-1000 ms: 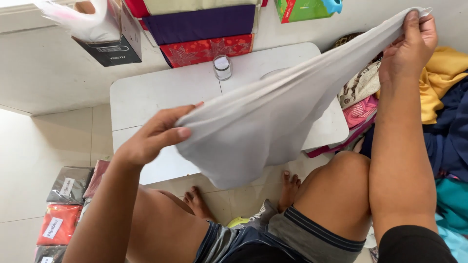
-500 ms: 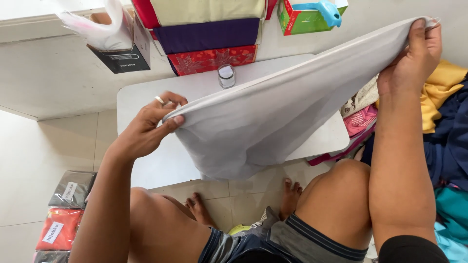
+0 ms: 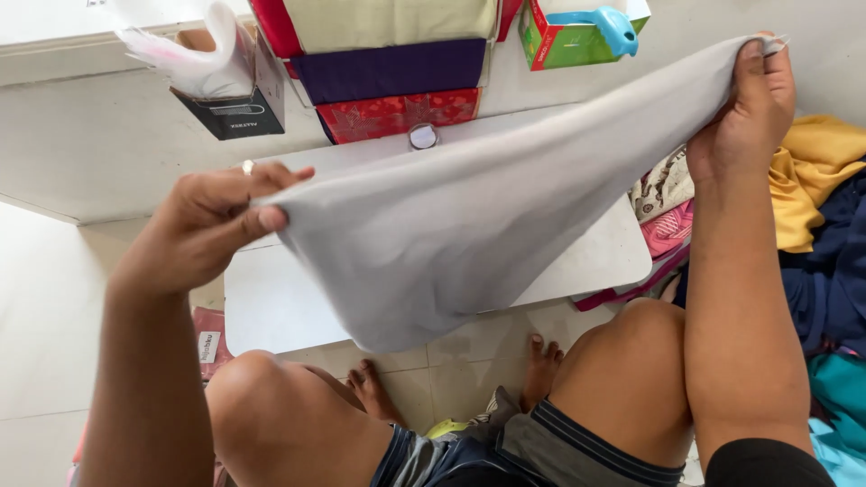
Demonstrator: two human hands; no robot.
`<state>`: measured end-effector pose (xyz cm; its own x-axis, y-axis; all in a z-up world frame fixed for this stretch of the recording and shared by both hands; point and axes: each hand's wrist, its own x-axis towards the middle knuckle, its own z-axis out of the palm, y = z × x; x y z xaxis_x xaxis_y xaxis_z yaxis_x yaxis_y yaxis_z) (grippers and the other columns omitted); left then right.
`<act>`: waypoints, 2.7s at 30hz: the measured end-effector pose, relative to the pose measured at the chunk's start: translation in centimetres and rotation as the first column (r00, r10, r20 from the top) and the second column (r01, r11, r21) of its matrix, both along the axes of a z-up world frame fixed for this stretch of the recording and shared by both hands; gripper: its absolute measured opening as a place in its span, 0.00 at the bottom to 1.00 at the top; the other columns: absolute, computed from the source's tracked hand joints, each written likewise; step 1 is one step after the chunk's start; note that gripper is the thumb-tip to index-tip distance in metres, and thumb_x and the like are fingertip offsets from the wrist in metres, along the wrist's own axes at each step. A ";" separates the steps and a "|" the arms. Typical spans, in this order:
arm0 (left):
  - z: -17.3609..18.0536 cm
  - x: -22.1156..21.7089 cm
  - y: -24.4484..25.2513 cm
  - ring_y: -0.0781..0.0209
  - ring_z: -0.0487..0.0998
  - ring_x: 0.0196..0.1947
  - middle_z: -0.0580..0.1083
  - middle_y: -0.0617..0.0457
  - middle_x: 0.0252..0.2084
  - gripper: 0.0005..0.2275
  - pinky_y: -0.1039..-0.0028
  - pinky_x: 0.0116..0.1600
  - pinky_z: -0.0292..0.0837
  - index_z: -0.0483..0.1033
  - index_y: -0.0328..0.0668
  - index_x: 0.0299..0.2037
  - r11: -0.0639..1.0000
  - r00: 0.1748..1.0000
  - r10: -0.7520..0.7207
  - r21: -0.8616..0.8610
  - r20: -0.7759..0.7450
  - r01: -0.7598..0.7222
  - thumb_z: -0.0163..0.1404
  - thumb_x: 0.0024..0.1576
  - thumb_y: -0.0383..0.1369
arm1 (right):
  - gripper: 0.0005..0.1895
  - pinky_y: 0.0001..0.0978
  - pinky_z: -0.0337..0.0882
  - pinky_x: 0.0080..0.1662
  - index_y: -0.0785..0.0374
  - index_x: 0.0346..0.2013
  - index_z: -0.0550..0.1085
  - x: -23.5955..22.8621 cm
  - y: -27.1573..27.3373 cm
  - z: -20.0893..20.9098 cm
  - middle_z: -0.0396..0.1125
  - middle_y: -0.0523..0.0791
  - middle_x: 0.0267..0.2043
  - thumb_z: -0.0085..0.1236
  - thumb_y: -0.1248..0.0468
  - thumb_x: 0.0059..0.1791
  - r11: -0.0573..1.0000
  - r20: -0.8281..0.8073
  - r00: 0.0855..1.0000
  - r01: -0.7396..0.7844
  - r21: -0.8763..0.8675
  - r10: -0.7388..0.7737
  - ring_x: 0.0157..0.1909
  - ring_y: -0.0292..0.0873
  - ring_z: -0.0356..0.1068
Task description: Folding a grey hijab on a small table and then cleaning it with a lint roller.
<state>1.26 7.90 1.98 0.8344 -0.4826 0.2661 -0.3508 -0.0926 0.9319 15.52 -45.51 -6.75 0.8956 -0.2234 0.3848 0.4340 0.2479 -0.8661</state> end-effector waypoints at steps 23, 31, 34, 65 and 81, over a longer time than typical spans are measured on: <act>1.2 -0.7 -3.7 0.54 0.73 0.19 0.76 0.48 0.20 0.15 0.54 0.72 0.54 0.77 0.37 0.28 0.554 0.848 0.092 0.681 0.523 -0.480 0.63 0.54 0.42 | 0.07 0.24 0.70 0.57 0.54 0.47 0.68 1.5 -1.9 -1.9 0.67 0.36 0.45 0.52 0.56 0.61 0.994 -0.016 0.995 0.098 -0.050 -0.099 0.46 0.28 0.65; 0.7 -0.8 -2.9 0.56 0.75 0.42 0.75 0.55 0.21 0.09 0.50 0.71 0.47 0.83 0.42 0.30 0.629 0.717 0.085 0.520 0.692 -0.577 0.63 0.58 0.37 | 0.09 0.22 0.66 0.63 0.56 0.52 0.67 1.9 -3.1 -2.9 0.64 0.36 0.48 0.52 0.55 0.65 0.972 0.062 0.995 0.086 -0.217 -0.074 0.50 0.28 0.62; -0.7 0.3 -2.4 0.58 0.75 0.29 0.77 0.51 0.26 0.12 0.50 0.70 0.53 0.83 0.40 0.35 0.615 0.781 0.092 0.581 0.618 -0.533 0.64 0.54 0.41 | 0.05 0.20 0.65 0.62 0.56 0.50 0.65 2.2 -3.6 -3.5 0.62 0.35 0.48 0.50 0.60 0.66 0.971 0.052 0.998 0.057 -0.230 -0.046 0.49 0.27 0.59; -4.7 0.1 -4.4 0.58 0.74 0.19 0.78 0.52 0.24 0.07 0.70 0.30 0.69 0.72 0.40 0.35 0.902 0.993 0.094 0.417 0.070 -0.115 0.58 0.54 0.31 | 0.05 0.18 0.67 0.45 0.55 0.52 0.70 4.8 -4.9 -6.9 0.66 0.35 0.45 0.52 0.59 0.65 0.959 -0.201 0.971 0.071 -0.273 -0.129 0.42 0.27 0.63; -8.1 2.2 -1.1 0.57 0.75 0.34 0.73 0.53 0.24 0.15 0.57 0.73 0.54 0.73 0.38 0.22 0.632 0.892 0.249 0.635 0.377 -0.444 0.69 0.44 0.36 | 0.09 0.22 0.65 0.63 0.51 0.50 0.68 0.9 -1.6 -1.4 0.65 0.33 0.49 0.56 0.54 0.61 0.981 -0.026 0.988 -0.156 -0.114 0.154 0.53 0.29 0.65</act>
